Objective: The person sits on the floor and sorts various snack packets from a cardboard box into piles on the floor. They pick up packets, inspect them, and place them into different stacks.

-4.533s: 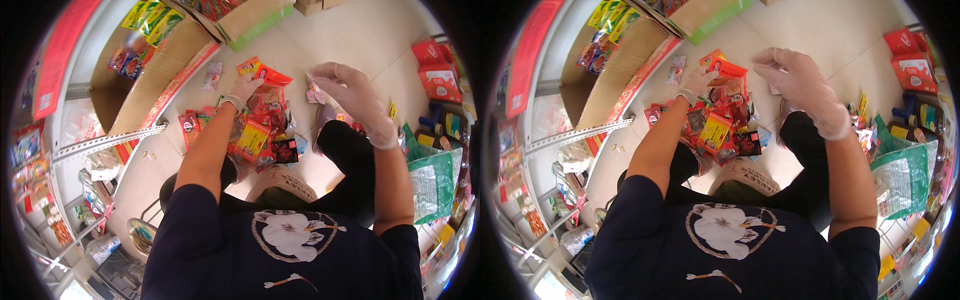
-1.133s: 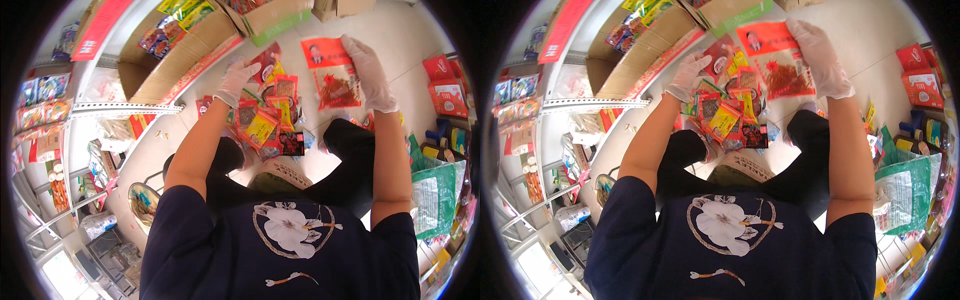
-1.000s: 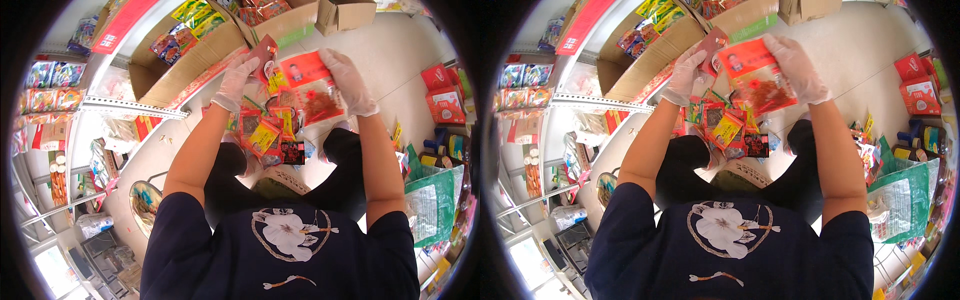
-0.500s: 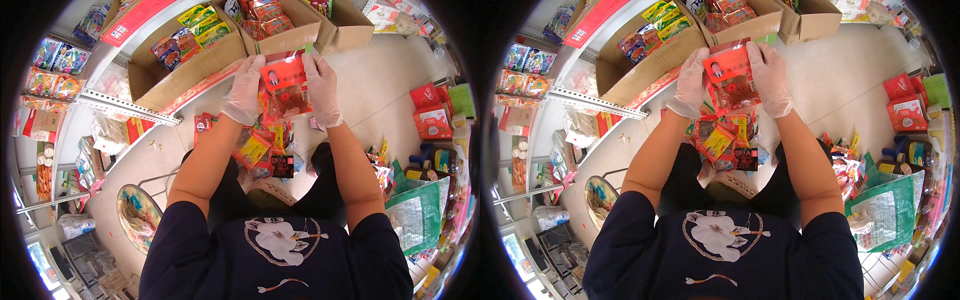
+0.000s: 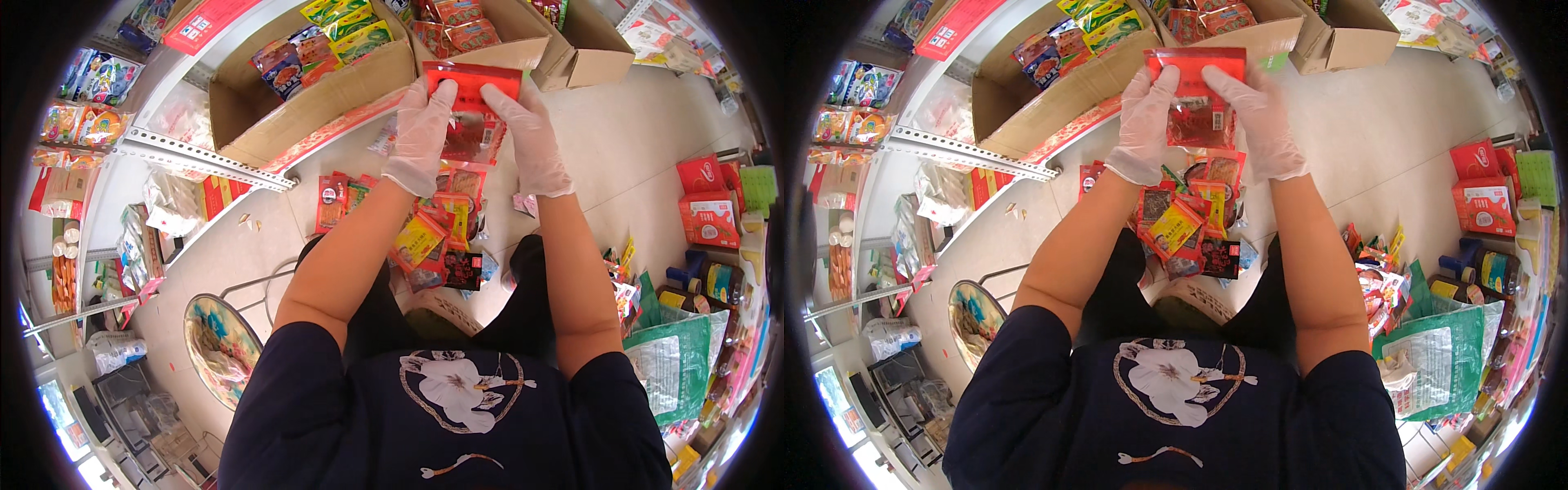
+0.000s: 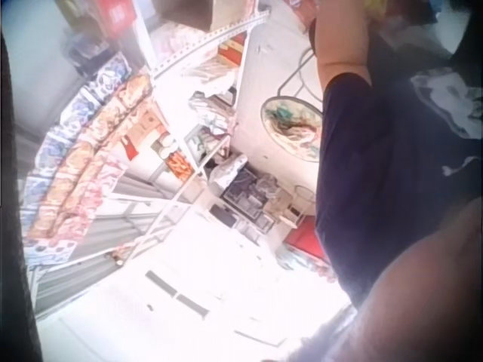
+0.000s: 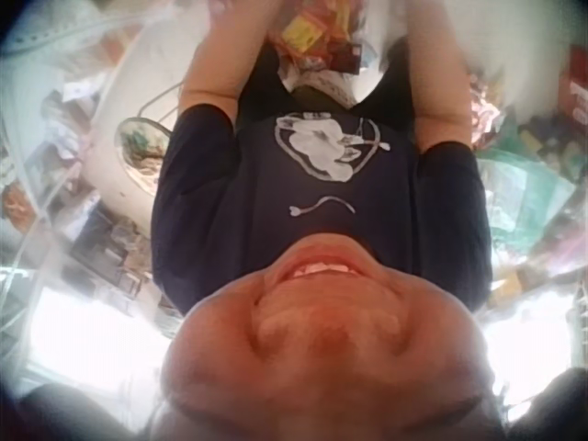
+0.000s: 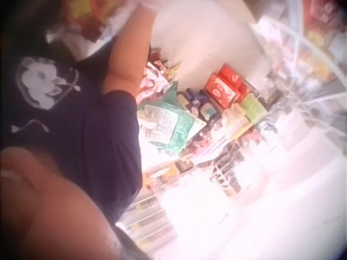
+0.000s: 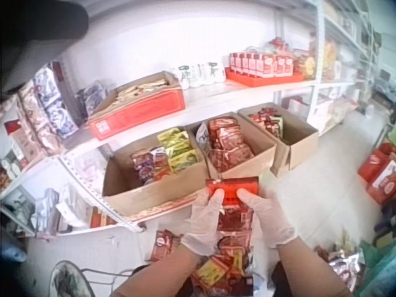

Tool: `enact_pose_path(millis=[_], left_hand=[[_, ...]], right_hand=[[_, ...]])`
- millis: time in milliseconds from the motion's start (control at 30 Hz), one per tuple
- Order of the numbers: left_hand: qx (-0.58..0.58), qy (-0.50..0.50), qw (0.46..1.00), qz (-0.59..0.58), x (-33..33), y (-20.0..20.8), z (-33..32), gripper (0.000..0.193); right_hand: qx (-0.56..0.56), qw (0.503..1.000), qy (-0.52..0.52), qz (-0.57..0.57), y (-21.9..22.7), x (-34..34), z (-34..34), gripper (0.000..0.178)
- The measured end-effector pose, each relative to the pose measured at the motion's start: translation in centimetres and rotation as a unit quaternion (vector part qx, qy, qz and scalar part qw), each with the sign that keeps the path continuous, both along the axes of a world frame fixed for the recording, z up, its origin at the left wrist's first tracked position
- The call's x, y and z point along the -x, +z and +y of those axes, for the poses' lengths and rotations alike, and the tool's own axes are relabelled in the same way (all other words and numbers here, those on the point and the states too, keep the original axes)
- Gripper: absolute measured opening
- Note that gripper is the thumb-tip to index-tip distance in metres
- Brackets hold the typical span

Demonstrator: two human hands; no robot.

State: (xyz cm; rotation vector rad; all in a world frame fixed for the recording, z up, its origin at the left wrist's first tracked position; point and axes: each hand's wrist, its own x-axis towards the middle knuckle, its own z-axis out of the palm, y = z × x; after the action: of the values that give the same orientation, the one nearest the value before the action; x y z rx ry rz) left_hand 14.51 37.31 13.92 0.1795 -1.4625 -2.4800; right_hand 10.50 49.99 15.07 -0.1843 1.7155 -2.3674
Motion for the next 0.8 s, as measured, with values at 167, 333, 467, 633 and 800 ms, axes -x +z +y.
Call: enact_pose_path(millis=[167,333,467,633,800], left_hand=[[0.299,0.114,0.947,0.020,0.5,-2.3,-1.0,0.023],[0.418,0.215,0.880,0.069,1.3,-2.8,-0.3,0.029],[0.418,0.232,0.875,0.070,0.9,-2.1,0.2,0.030],[0.407,0.290,0.866,-0.016,2.4,-2.9,-3.9,0.033],[0.409,0.297,0.862,0.040,2.1,-2.6,-3.6,0.030]], right_hand=[[-0.017,0.998,0.047,-0.048,0.3,-1.0,-0.6,0.027],[-0.071,0.989,-0.116,0.064,-1.7,-0.4,-1.7,0.026],[-0.099,0.969,-0.191,0.120,-2.0,-0.2,-1.8,0.027],[-0.197,0.954,-0.219,0.062,-3.3,3.3,3.2,0.035],[-0.052,0.997,-0.018,0.055,-2.6,0.8,1.2,0.040]])
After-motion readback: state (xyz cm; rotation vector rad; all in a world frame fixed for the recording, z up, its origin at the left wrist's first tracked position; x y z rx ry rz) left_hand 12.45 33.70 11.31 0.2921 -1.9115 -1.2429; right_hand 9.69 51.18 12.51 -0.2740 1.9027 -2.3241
